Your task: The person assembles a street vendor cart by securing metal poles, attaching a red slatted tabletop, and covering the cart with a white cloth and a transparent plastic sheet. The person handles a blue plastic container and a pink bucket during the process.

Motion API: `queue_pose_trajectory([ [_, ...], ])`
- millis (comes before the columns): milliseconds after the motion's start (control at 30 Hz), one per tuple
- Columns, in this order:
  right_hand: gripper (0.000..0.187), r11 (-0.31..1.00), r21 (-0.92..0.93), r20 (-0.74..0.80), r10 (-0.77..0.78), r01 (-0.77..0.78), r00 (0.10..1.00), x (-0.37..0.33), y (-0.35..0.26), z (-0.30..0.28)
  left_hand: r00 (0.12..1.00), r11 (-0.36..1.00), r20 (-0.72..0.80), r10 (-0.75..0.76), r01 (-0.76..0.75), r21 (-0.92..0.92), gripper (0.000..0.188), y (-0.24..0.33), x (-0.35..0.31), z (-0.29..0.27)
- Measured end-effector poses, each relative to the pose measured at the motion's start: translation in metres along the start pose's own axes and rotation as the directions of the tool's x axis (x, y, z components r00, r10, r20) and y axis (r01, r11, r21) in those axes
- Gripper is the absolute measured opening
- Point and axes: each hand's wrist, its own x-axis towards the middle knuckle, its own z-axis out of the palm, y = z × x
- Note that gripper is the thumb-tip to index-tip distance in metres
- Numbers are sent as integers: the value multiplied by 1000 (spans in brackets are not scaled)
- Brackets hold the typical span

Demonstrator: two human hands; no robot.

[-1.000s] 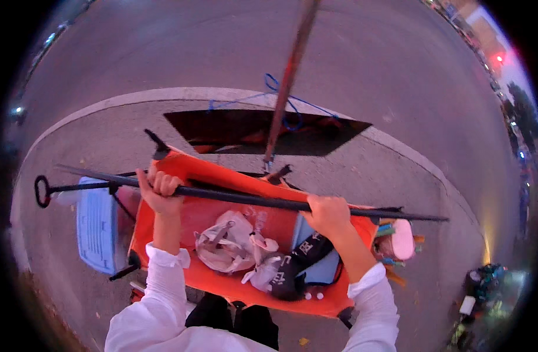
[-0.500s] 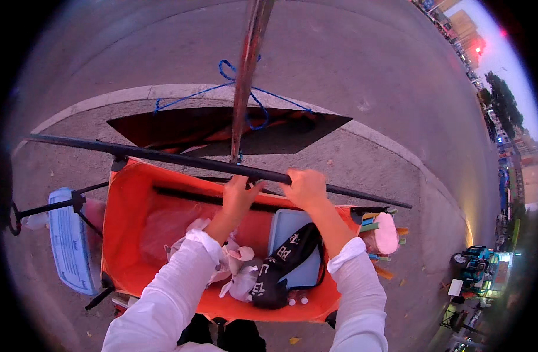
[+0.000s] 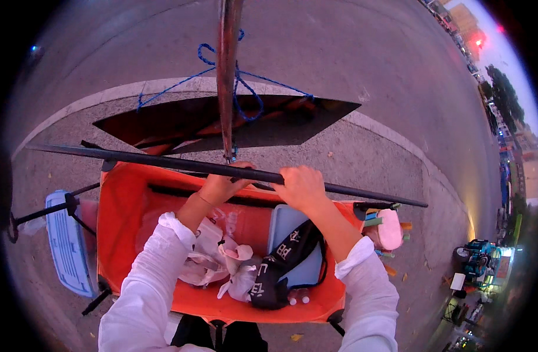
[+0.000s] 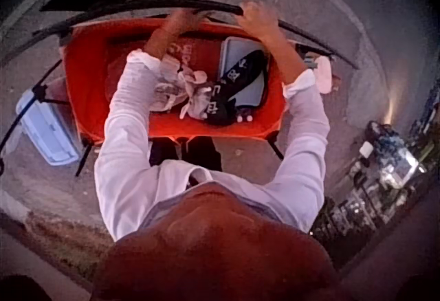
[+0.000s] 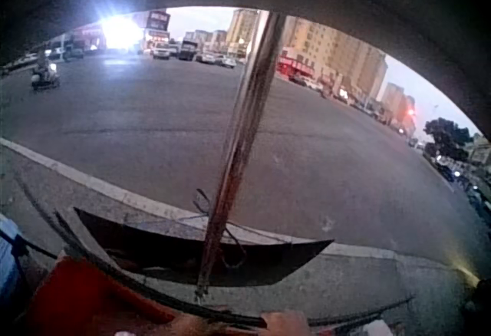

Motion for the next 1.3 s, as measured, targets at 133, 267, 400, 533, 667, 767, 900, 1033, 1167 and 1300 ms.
queue_pose_trajectory([
  [133,26,999,26,19,28,-28,999,3,-8,-5,964,991,-266,-14,-23,-135,15,-4,-2,31],
  [267,26,998,37,63,52,-55,997,7,-19,-20,957,996,-284,-66,47,-75,23,-12,10,45],
  [400,27,998,12,81,67,-68,994,7,-20,-19,953,997,-302,-14,34,62,26,-23,15,47],
  [533,28,995,35,104,92,-96,990,9,-20,-15,962,1000,-273,-10,17,24,22,-32,14,46],
  [667,27,993,47,145,105,-113,984,10,-19,-14,985,998,-168,36,-43,-38,19,-30,18,36],
  [767,26,994,23,152,106,-111,983,10,-20,-14,998,998,-58,25,-28,-53,21,-27,19,28],
  [900,25,995,13,155,94,-98,983,11,-15,-9,996,991,-68,-64,56,-119,17,-28,16,32],
  [1033,25,996,-2,168,84,-85,982,15,-13,-1,974,937,-123,-191,144,-319,15,-30,12,42],
  [1167,26,992,-62,186,118,-108,975,15,-16,1,978,896,-177,-110,20,-445,19,-16,-3,35],
  [1300,28,986,-96,212,155,-137,965,15,-20,5,918,662,-124,-376,173,-729,36,0,-32,4],
])
